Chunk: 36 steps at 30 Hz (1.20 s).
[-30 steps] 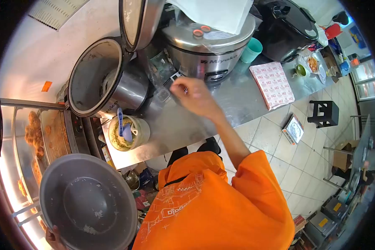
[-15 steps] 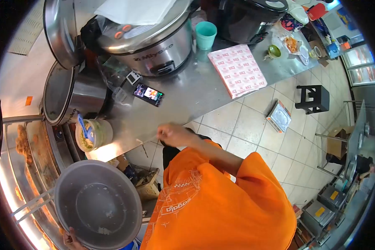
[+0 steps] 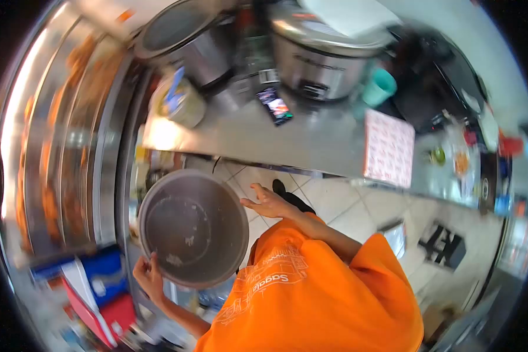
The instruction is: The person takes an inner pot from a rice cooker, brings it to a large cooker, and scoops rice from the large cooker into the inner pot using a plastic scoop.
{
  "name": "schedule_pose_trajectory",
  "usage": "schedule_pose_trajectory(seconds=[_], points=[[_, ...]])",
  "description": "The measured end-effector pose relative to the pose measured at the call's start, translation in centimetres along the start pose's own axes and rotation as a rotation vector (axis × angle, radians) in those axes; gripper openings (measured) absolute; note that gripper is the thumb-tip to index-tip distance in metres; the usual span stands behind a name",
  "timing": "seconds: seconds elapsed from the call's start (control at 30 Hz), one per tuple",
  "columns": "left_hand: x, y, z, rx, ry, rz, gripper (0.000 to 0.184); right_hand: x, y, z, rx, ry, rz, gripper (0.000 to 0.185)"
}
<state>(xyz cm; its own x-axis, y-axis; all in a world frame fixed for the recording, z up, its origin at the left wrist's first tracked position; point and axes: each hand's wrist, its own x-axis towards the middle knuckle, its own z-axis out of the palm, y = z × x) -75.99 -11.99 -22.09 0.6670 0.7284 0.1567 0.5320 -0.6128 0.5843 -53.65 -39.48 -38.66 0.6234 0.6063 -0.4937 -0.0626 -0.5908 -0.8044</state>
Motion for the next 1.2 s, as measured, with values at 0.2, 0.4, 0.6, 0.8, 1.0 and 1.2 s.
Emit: schedule_pose_trajectory(seconds=[0.2,0.4,0.6,0.8,1.0,1.2], points=[[-17.6,-0.2,-5.6,0.145,0.223,-0.229,0.042,-4.7,-0.2,9.2,0.118,-0.407,-0.085,0.048],[-38.8,0.5,-11.7,0.059,0.497,-0.518,0.032,-13.8,-1.7,21.5,0.046,-0.811,-0.247,0.023],[-55.4,-0.7,-14.5,0.155,0.781,-0.956,0.028,-21.1,0.5,35.2,-0.295,-1.047,-0.31,0.021],[-69.8,-1.6,-16.4,0.357,1.043,-1.332,0.032,-27.8,3.8,48.7,-0.661,-1.372,-0.35,0.023],[-80.2,-2.7,-18.9,0.515,1.179,-1.564,0.036,-36.3,11.8,63.7,-0.761,-1.792,-0.543,0.034],[-87.1,-1.2,-21.0,0.505,1.266,-1.868,0.038,-52.9,17.1,73.2,-1.049,-1.929,-0.676,0.064]])
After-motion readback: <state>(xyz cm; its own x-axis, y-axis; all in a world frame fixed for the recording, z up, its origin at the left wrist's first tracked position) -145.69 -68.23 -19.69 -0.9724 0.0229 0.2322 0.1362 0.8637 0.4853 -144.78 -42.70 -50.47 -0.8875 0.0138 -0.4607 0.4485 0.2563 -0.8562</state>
